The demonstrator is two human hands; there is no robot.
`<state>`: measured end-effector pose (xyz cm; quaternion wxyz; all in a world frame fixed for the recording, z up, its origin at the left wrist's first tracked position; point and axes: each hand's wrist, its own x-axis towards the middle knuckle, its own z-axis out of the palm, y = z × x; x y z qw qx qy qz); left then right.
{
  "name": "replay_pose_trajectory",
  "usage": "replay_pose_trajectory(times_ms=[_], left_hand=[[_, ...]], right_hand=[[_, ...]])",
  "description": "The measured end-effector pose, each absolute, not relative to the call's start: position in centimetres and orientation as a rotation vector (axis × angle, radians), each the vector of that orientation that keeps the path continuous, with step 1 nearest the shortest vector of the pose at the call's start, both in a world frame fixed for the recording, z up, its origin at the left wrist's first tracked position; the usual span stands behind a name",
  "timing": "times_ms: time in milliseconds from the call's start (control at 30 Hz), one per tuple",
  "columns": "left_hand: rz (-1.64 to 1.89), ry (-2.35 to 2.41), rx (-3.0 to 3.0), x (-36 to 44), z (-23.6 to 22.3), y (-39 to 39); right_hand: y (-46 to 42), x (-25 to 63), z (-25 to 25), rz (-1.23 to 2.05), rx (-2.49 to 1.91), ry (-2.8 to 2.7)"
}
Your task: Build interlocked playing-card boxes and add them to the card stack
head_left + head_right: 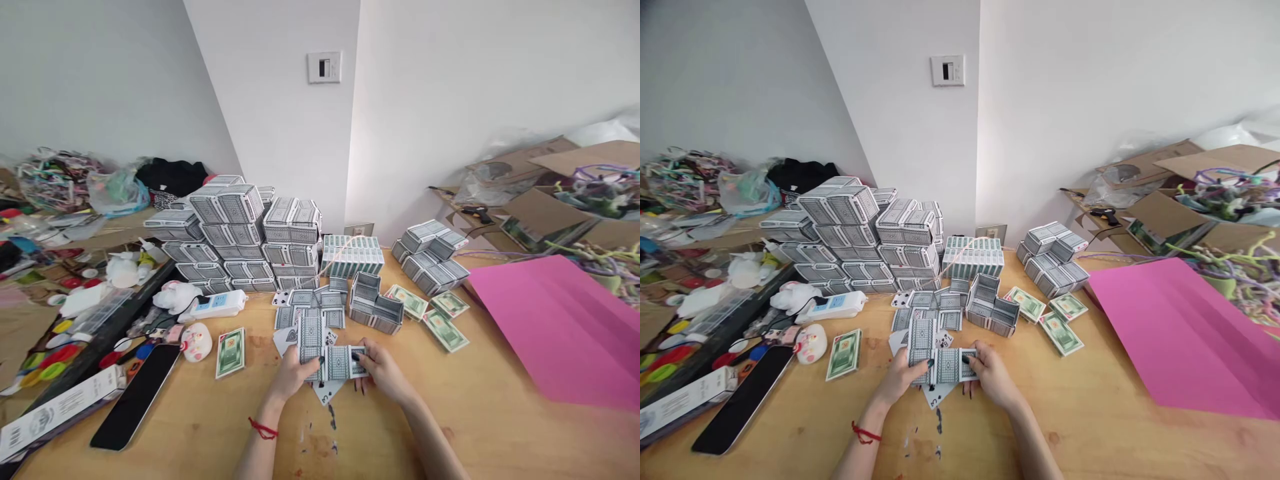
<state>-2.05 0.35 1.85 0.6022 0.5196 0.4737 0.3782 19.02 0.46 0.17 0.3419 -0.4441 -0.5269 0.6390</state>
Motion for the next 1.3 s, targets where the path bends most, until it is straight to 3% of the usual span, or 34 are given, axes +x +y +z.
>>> replay_pose_trajectory(times_ms=[933, 1300], left_hand=[[0.983, 1.222, 1.146, -1.4, 0.7, 0.5], [1.044, 1.256, 1.074, -1.2, 0.2, 0.6]], right_hand=[[0.0, 18.6, 0.2, 1.659, -1.174, -1.376], [-0.3, 16.2, -1.3, 1.069, -1.320, -1.265]])
